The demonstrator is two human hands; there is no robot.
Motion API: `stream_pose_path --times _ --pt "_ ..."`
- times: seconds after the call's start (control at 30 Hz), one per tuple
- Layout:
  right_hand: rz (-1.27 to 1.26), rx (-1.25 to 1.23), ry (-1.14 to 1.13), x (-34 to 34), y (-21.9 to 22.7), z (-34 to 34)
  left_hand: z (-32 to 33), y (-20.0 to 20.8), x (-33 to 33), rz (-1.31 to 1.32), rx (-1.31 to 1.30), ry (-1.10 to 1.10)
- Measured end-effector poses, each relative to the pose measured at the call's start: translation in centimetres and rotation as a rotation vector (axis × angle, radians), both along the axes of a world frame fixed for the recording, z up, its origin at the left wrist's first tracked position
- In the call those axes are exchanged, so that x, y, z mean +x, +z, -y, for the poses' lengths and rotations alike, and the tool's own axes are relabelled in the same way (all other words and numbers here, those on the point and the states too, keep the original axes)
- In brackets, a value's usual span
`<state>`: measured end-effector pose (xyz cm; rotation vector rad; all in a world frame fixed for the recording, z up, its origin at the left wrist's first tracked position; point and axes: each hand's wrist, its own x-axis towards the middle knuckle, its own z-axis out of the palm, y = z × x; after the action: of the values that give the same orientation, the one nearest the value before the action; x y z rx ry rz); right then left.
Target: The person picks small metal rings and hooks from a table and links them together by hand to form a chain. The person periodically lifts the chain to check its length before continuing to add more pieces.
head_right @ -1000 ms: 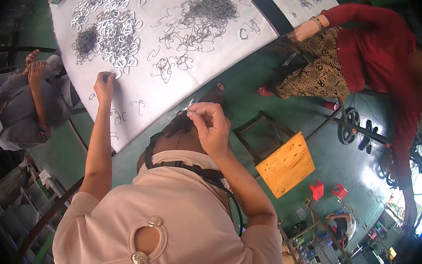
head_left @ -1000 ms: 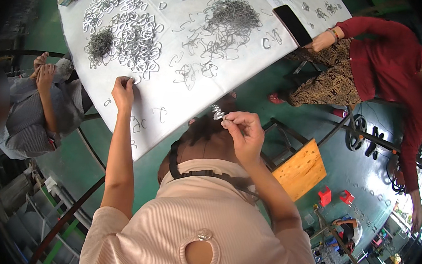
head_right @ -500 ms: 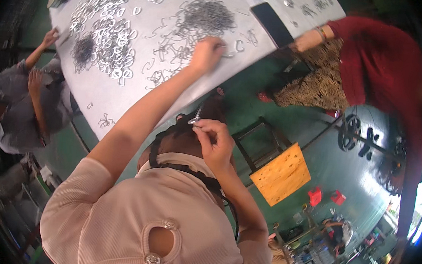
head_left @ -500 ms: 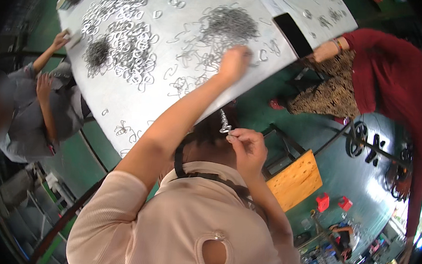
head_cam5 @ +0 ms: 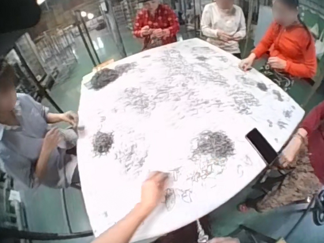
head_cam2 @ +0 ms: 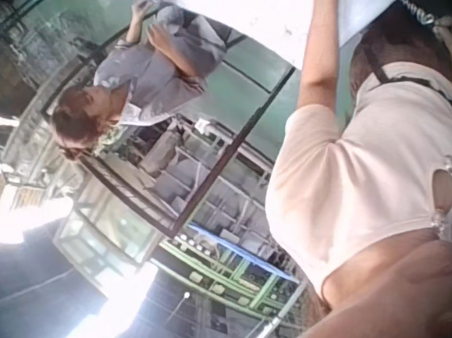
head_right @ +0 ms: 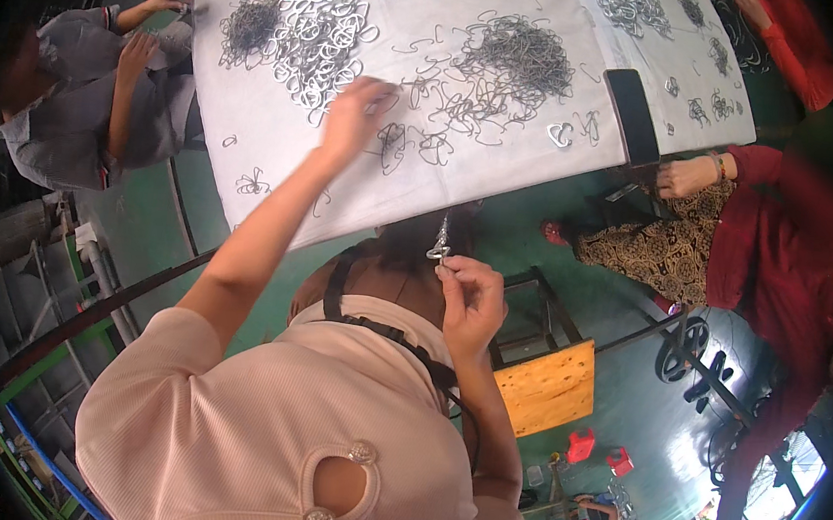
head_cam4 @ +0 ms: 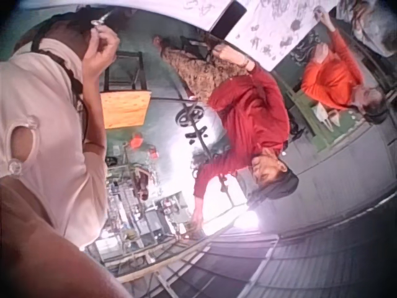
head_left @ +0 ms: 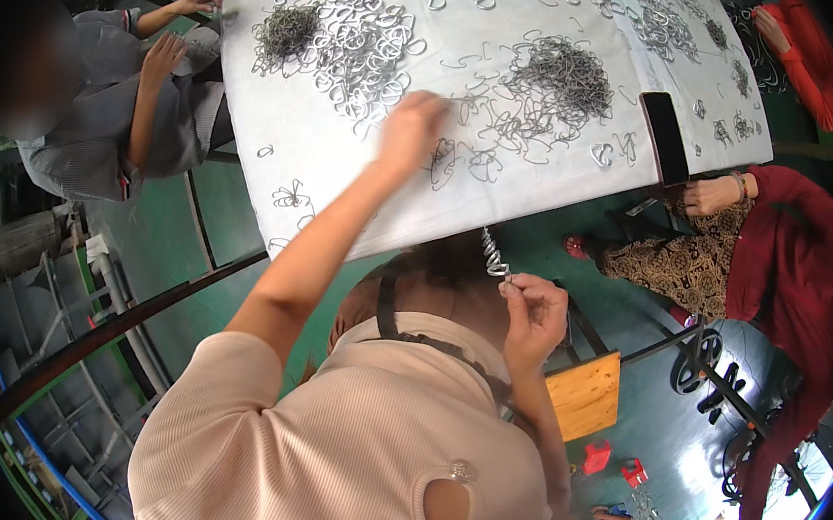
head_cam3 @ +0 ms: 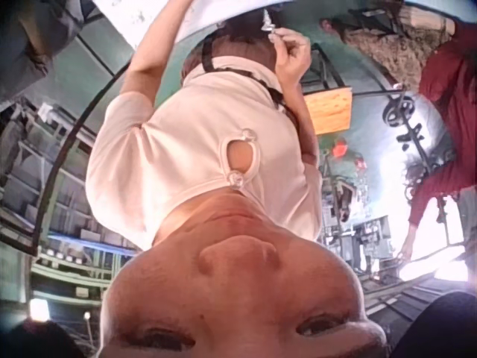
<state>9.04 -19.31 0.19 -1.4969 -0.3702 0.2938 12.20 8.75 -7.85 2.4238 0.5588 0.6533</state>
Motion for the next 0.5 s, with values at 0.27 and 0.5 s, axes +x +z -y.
stream_pose_path --times 0.27,0.5 --pt "0.021 -0.011 0.034 -1.3 -0.1 -1.7 -6.4 -1.2 -7.8 -0.250 0.418 -0.153" --pt "0.040 0.062 -0.003 -2.8 -0.5 -3.5 -5.8 -0.1 -9.2 -0.279 0.096 -0.055"
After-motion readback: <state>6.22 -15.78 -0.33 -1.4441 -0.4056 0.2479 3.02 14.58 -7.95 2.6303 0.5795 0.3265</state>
